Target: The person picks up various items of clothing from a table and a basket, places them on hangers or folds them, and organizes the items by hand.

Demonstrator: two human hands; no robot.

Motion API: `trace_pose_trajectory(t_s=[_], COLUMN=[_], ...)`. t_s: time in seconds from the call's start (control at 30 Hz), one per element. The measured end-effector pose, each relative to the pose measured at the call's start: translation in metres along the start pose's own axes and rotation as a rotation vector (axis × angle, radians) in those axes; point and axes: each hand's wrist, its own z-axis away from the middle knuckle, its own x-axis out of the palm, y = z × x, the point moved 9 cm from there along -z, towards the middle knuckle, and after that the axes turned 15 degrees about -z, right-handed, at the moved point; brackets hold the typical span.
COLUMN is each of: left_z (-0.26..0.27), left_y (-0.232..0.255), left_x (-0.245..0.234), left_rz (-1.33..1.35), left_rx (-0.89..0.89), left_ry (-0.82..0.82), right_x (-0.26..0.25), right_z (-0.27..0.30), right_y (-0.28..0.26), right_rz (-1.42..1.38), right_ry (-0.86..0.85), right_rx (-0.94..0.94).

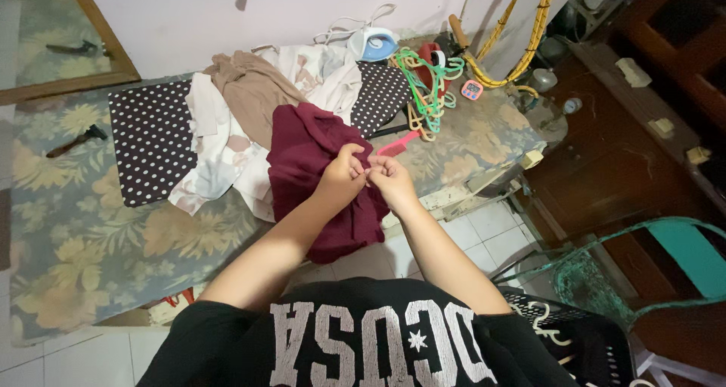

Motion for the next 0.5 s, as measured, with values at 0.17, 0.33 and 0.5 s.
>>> trace_pose_trajectory(t_s=[0.17, 0.33, 0.5], left_z=[-0.003, -0.01, -0.016], left_y=[0.007, -0.016, -0.058], left_x=[-0.002, 0.01, 0.023], left_rz=[-0.016, 0.127, 0.615], left_rx=[0.066, 0.001, -0.288], left_ry=[0.017, -0.065, -0.144], right_x=[-0.012, -0.02, -0.005], right_z=[-0.009, -0.013, -0.011], right_y=[0.008, 0.026, 0.023], right_rz=[0.04, -0.205, -0.421], right_ry=[0.011, 0.114, 0.148], right_rx=[-0.04, 0.07, 0.155])
